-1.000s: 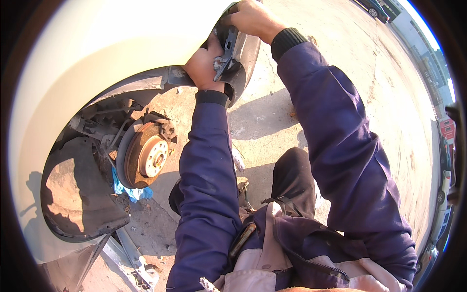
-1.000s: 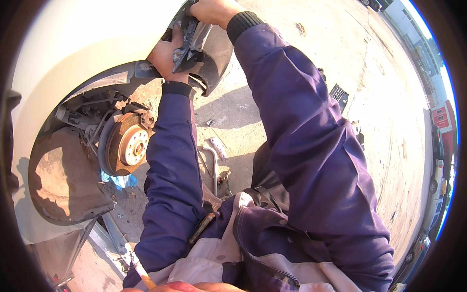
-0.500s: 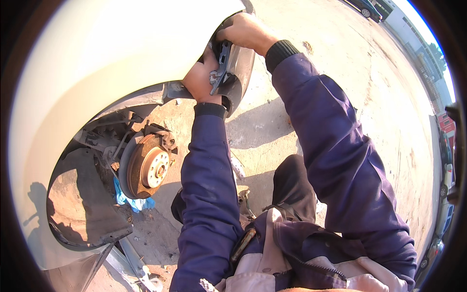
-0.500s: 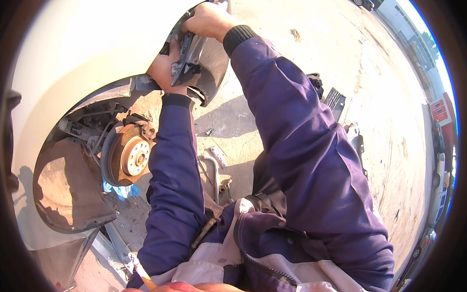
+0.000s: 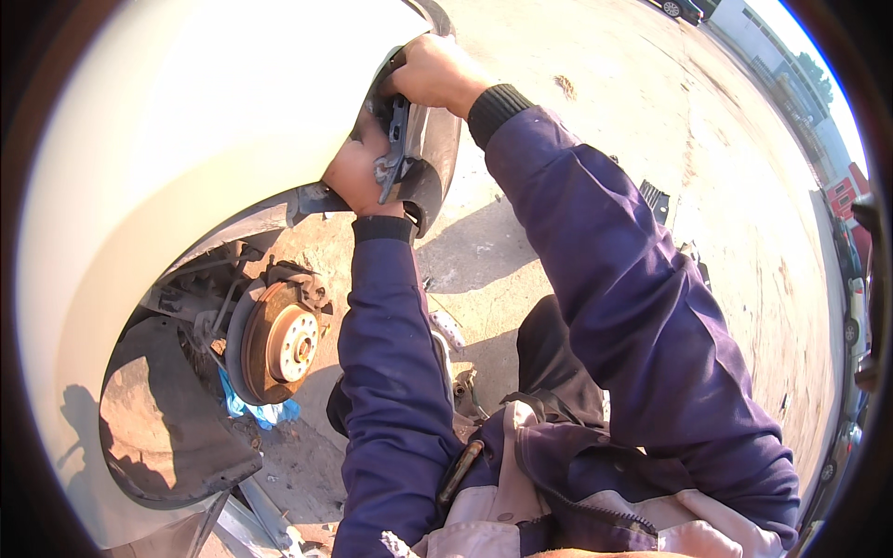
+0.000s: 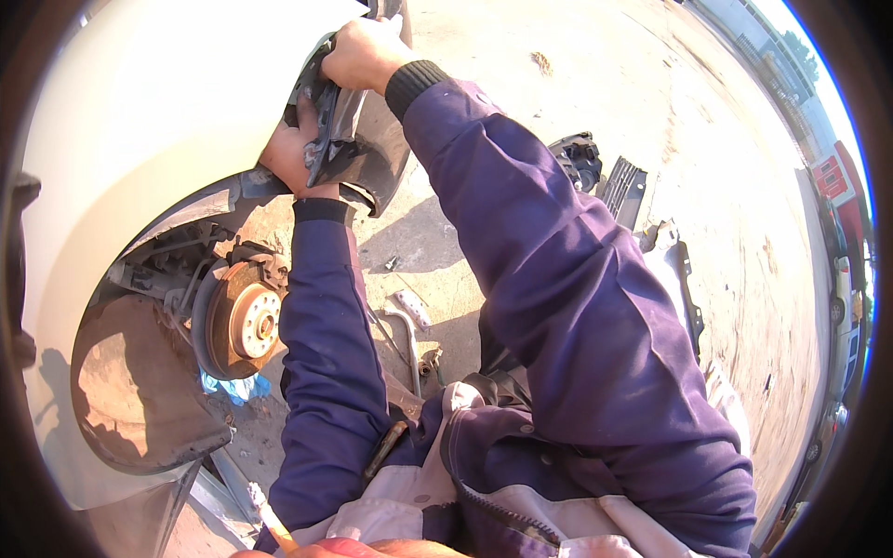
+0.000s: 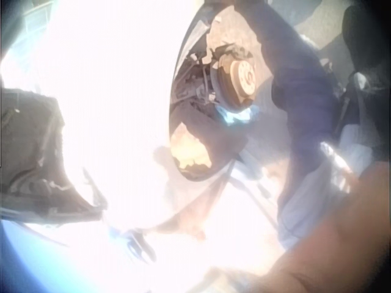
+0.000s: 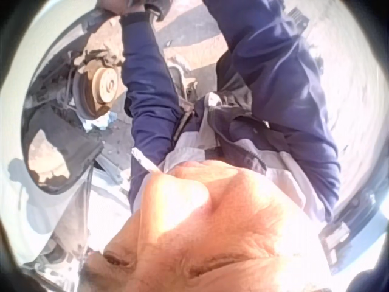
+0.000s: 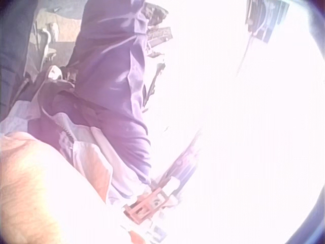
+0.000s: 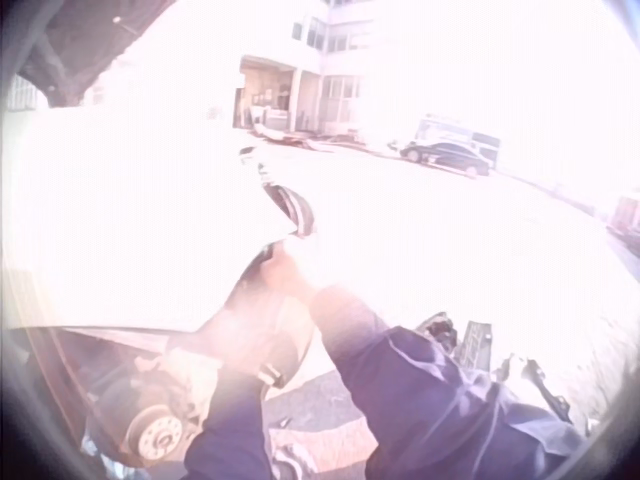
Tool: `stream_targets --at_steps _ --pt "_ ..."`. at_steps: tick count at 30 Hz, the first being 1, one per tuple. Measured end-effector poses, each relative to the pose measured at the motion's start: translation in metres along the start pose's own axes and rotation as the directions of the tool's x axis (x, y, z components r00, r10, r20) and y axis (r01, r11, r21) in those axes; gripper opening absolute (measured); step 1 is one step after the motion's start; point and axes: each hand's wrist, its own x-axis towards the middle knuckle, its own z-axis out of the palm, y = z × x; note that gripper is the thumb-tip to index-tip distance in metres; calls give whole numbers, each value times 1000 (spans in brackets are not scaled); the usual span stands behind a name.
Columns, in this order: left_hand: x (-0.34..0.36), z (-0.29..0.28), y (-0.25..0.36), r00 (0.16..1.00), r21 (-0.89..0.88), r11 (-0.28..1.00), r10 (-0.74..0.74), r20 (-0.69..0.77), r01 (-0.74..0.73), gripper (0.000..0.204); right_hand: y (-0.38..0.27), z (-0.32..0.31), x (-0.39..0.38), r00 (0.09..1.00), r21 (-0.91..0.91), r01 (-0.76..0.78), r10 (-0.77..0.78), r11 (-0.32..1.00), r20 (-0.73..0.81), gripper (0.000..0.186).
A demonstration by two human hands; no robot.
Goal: The person uses a screwdriver to remove screws from a car bumper and then uses a hammer to adjust the bumper. They then attach the bumper to the car.
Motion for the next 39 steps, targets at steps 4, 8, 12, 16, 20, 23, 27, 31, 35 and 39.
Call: stream_targets --at_steps 4,8,12,16,20,23,27,31,35,39 --pt "0 2 -8 1000 73 997 5 6 -5 41 1 -1 -2 993 -111 105 -99 988 59 32" --pt "-1 2 -12 999 116 993 -14 33 10 42 -3 -4 -3 978 -273 199 -175 941 110 25" --pt "-3 2 -11 998 71 996 -51 48 47 44 -6 -7 -5 982 -266 172 -143 948 123 25" --pt "-3 1 -10 997 79 996 -53 53 49 44 -7 -6 -3 991 -149 35 -15 988 134 24" --pt "-1 2 -7 999 51 999 -22 33 21 43 -6 -7 -4 992 -113 103 -94 988 85 23" --pt "-1 1 -7 1000 43 999 -5 22 4 45 -5 -12 -9 984 -80 165 -159 983 74 26" --pt "0 -1 -7 995 30 999 -32 90 30 47 -10 -15 -11 987 -113 132 -120 985 105 28" --pt "1 -2 -2 998 119 993 14 60 -22 48 -12 -15 -9 990 -81 70 -59 994 126 31" --pt "1 -6 7 1000 181 983 26 10 -28 50 -11 -14 -6 990 -81 36 -25 996 140 37" --pt "-1 -10 8 996 86 996 -9 83 2 54 -14 -7 1 984 -110 -18 37 994 173 44"
